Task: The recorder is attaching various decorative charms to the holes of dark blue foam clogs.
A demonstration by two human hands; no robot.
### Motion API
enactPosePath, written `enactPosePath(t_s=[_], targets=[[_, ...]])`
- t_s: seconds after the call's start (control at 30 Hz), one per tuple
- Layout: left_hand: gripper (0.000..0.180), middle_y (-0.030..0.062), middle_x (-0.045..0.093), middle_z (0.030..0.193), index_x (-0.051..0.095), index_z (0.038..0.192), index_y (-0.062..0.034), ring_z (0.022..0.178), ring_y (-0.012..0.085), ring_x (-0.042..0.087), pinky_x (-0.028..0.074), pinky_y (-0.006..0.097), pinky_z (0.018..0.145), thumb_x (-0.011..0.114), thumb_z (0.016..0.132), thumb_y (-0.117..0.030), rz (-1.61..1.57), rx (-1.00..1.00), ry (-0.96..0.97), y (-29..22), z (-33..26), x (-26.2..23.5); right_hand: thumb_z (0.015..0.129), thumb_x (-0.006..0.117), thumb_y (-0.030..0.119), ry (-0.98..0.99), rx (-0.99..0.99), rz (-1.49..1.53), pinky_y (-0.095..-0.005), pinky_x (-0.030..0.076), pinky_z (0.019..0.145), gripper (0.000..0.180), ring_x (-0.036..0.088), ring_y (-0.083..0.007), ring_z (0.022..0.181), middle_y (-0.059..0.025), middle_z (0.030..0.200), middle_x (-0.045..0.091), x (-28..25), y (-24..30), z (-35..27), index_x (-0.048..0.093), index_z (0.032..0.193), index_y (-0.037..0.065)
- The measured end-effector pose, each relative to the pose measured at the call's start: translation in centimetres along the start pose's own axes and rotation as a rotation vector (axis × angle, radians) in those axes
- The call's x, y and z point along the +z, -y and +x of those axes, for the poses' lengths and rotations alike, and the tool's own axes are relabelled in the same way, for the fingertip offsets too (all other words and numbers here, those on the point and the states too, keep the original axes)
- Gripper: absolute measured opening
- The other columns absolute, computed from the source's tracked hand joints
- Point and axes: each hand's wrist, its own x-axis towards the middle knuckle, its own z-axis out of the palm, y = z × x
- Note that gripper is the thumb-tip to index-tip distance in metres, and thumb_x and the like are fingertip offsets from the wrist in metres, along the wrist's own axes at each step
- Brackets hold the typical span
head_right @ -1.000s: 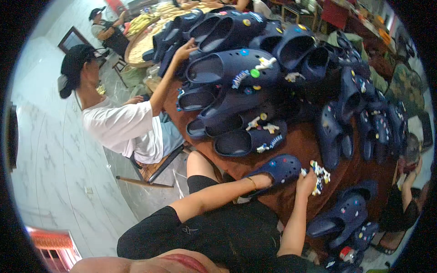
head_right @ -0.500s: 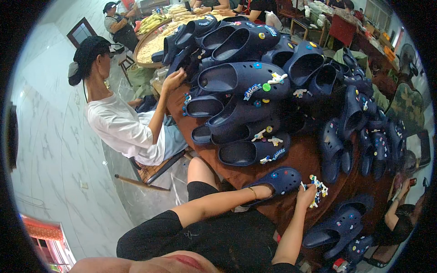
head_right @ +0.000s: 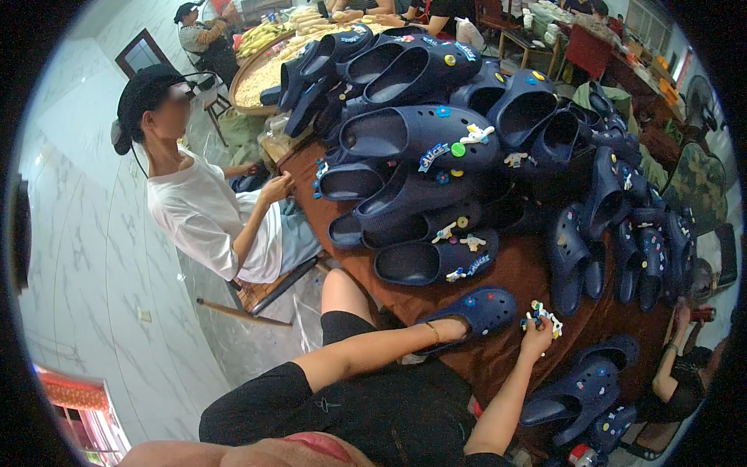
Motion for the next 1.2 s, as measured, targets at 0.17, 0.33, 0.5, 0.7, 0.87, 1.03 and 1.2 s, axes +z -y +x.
enactPosePath(t_s=[0.17, 0.33, 0.5, 0.7, 0.87, 1.03, 1.2], targets=[[0.027, 0.0146, 0.055, 0.113, 0.056, 0.106, -0.0052, 0.107, 0.0278, 0.051, 0.041, 0.037, 0.091, 0.048, 0.085, -0.02, -0.016, -0.001, 0.081, -0.2, 0.1, -0.1, 0.076, 0.059, -0.003, 0.019, 0.061, 0.382, -0.024, 0.047, 0.069, 0.031, 0.058, -0.0134, 0.077, -0.0087, 0.09, 0.058, -0.3, -0.1, 0.2, 0.052, 0.106, -0.004], [0.027, 0.0147, 0.056, 0.112, 0.056, 0.105, -0.0053, 0.106, 0.028, 0.052, 0.041, 0.037, 0.09, 0.048, 0.085, -0.02, -0.04, -0.01, 0.176, -0.6, 0.2, -0.1, 0.077, 0.057, -0.003, 0.253, 0.153, 0.619, -0.0196, 0.042, 0.057, 0.031, 0.05, -0.0076, 0.061, -0.002, 0.075, 0.054, -0.2, 2.1, -0.9, 0.052, 0.108, -0.002], [0.024, 0.0153, 0.058, 0.108, 0.058, 0.101, -0.0064, 0.101, 0.0291, 0.055, 0.043, 0.037, 0.085, 0.05, 0.082, -0.019, -0.116, 0.114, 0.068, -1.2, -1.3, -1.3, 0.076, 0.057, -0.002, 0.474, 0.097, 0.643, -0.0176, 0.039, 0.053, 0.031, 0.049, -0.0072, 0.059, 0.0001, 0.073, 0.054, 1.7, 2.9, -2.7, 0.053, 0.106, 0.0], [0.016, 0.0164, 0.058, 0.091, 0.057, 0.088, -0.0057, 0.086, 0.0301, 0.056, 0.044, 0.039, 0.07, 0.049, 0.08, -0.016, -0.136, 0.206, -0.159, -3.9, -1.6, -2.5, 0.069, 0.057, -0.006, 0.291, -0.148, 0.382, -0.0288, 0.044, 0.08, 0.037, 0.054, -0.0175, 0.088, -0.0082, 0.096, 0.056, 3.0, 2.4, -2.7, 0.053, 0.105, -0.003], [0.017, 0.0184, 0.056, 0.081, 0.054, 0.079, -0.0037, 0.076, 0.0307, 0.055, 0.042, 0.04, 0.065, 0.044, 0.082, -0.018, -0.002, 0.236, 0.028, -1.7, 1.2, -2.1, 0.071, 0.062, 0.005, 0.201, -0.061, 0.326, -0.0282, 0.043, 0.081, 0.033, 0.055, -0.0174, 0.089, -0.0083, 0.096, 0.061, 4.2, 1.9, -1.3, 0.058, 0.104, -0.001], [0.024, 0.018, 0.06, 0.094, 0.059, 0.094, -0.0034, 0.091, 0.0325, 0.056, 0.044, 0.039, 0.078, 0.046, 0.082, -0.019, 0.082, 0.236, 0.276, -4.3, 2.2, -1.8, 0.08, 0.061, 0.009, 0.152, 0.399, 0.783, -0.024, 0.046, 0.06, 0.03, 0.056, -0.0118, 0.07, -0.0047, 0.088, 0.059, 1.2, 1.3, -1.3, 0.053, 0.108, 0.002], [0.024, 0.015, 0.058, 0.104, 0.058, 0.1, -0.0048, 0.096, 0.0281, 0.055, 0.044, 0.036, 0.081, 0.046, 0.084, -0.017, -0.189, 0.106, 0.069, 0.6, -0.5, 1.5, 0.079, 0.061, 0.006, 0.264, 0.366, 0.702, -0.0227, 0.045, 0.055, 0.031, 0.056, -0.013, 0.065, -0.0065, 0.08, 0.06, 1.1, 4.4, -2.7, 0.052, 0.107, -0.002]])
